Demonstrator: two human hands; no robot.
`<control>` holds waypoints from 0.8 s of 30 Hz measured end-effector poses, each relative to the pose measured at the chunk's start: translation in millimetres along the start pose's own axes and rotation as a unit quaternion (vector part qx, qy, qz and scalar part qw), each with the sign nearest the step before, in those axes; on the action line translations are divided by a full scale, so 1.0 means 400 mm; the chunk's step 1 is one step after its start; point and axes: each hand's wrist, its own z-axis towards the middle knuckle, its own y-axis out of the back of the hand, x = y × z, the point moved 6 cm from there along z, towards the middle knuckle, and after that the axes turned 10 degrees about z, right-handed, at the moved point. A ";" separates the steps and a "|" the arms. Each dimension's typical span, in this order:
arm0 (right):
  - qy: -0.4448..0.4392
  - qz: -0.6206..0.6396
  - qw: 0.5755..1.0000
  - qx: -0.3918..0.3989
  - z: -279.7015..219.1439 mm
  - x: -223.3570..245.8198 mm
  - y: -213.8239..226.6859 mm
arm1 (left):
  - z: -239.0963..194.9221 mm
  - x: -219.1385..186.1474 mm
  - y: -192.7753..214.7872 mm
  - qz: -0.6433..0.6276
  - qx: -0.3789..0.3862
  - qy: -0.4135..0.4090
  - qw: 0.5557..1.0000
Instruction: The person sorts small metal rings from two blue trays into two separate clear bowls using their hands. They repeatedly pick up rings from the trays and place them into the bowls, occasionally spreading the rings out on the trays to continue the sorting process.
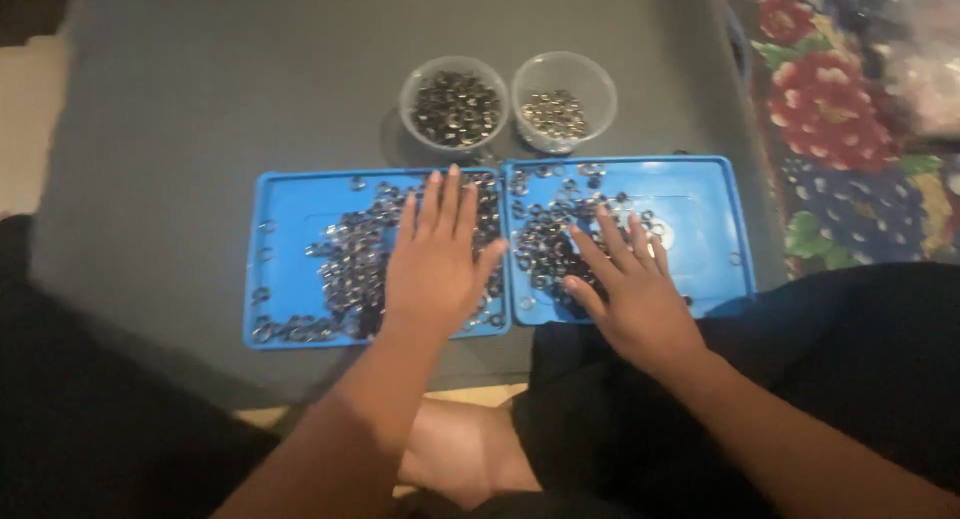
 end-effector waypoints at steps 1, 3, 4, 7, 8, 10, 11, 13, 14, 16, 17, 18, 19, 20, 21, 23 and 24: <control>-0.008 0.000 1.000 0.000 -0.001 -0.004 0.003 | 0.019 -0.004 -0.002 -0.002 0.001 -0.007 1.000; 0.010 0.014 1.000 -0.017 -0.002 -0.002 0.013 | 0.052 -0.021 -0.014 -0.003 0.020 -0.051 0.999; 0.005 0.013 1.000 -0.016 -0.001 -0.008 0.012 | 0.063 -0.023 -0.022 -0.005 0.021 -0.056 0.998; 0.002 0.035 0.999 -0.013 0.007 -0.009 0.010 | 0.075 -0.006 -0.042 0.021 0.075 -0.030 0.997; -0.005 0.044 0.999 -0.009 0.011 -0.010 0.011 | 0.067 -0.002 -0.040 0.024 0.094 -0.033 0.995; -0.009 0.054 0.999 -0.002 0.019 -0.009 0.006 | 0.035 0.015 -0.052 0.029 0.116 -0.032 0.992; -0.011 0.045 0.999 0.003 0.023 -0.010 0.001 | 0.014 0.025 -0.054 -0.001 0.071 -0.026 0.997; -0.009 0.039 0.999 0.014 0.024 -0.003 -0.012 | -0.028 0.040 -0.064 -0.030 0.031 -0.014 0.999; -0.007 0.027 0.999 0.034 0.029 0.005 -0.019 | -0.040 0.045 -0.069 -0.045 0.028 -0.004 0.999; 0.000 0.016 0.998 0.054 0.035 0.015 -0.033 | -0.064 0.048 -0.069 -0.058 0.025 0.011 0.998; -0.002 -0.002 0.998 0.059 0.038 0.014 -0.040 | -0.075 0.045 -0.058 -0.070 0.005 0.019 0.997; -0.008 -0.019 0.998 0.063 0.039 0.008 -0.045 | -0.082 0.037 -0.046 -0.084 -0.014 0.024 0.996; -0.008 -0.019 0.998 0.063 0.038 0.015 -0.042 | -0.100 0.028 -0.044 -0.084 -0.013 0.024 0.996; -0.019 -0.014 0.998 0.063 0.038 0.016 -0.035 | -0.114 0.023 -0.026 -0.094 -0.058 0.039 0.993; -0.031 -0.009 0.998 0.062 0.036 0.017 -0.028 | -0.130 0.018 -0.009 -0.104 -0.102 0.054 0.988; -0.024 0.021 0.999 0.025 0.029 0.029 -0.001 | -0.137 0.030 -0.020 -0.114 -0.082 0.073 0.987; -0.015 0.051 0.999 -0.007 0.028 0.038 0.019 | -0.142 0.041 -0.028 -0.124 -0.060 0.096 0.986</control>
